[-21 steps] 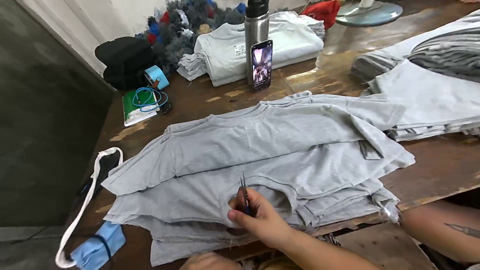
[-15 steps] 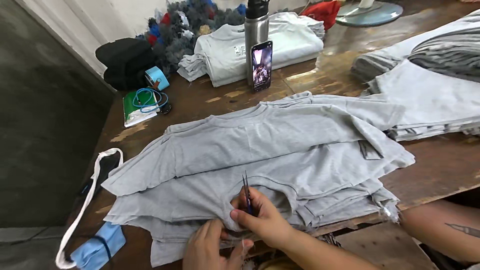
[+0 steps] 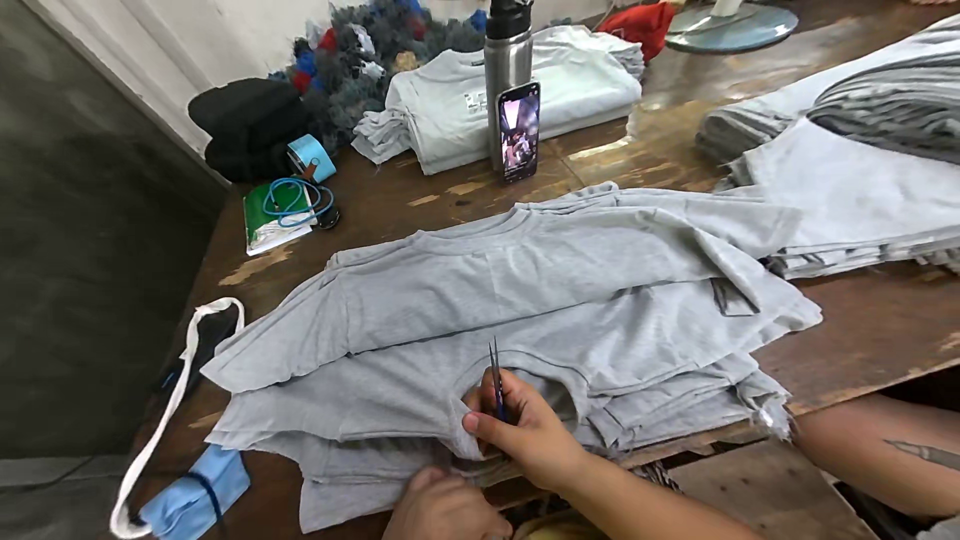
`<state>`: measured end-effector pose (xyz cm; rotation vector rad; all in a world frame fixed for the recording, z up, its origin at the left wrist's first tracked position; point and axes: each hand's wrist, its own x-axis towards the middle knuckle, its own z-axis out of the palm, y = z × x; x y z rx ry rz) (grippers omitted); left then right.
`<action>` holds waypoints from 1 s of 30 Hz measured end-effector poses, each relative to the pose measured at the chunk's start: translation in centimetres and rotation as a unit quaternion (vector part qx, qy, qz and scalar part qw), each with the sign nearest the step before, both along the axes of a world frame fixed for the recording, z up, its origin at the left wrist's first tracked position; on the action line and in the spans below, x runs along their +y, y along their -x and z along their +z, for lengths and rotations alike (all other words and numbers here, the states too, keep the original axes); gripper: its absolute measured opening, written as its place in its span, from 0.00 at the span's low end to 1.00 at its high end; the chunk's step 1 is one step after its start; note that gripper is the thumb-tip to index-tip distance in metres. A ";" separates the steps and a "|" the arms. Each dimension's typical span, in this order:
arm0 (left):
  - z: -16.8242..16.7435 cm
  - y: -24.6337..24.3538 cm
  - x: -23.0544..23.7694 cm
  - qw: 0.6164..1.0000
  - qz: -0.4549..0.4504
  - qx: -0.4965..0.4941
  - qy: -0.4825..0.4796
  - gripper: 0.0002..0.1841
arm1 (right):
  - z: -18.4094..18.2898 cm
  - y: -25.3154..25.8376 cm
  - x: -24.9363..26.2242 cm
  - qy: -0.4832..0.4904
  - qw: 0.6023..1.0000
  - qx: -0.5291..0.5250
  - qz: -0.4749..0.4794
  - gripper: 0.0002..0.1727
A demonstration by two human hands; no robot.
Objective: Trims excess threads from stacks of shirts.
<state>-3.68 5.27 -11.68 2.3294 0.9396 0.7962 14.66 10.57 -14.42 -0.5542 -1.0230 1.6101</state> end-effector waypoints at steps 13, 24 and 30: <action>-0.3 -2.7 0.0 0.933 0.310 -0.162 -0.088 0.12 | 0.3 -0.1 -0.4 -0.026 0.999 -0.020 -0.004 0.09; -0.2 -1.6 -0.6 0.893 0.255 -0.348 0.128 0.06 | 1.3 -3.5 -2.3 -0.345 0.809 -0.474 -0.046 0.20; -0.3 -1.8 -0.8 0.908 0.273 -0.307 0.079 0.07 | 0.6 -1.9 -2.9 -0.391 0.692 -0.597 -0.114 0.15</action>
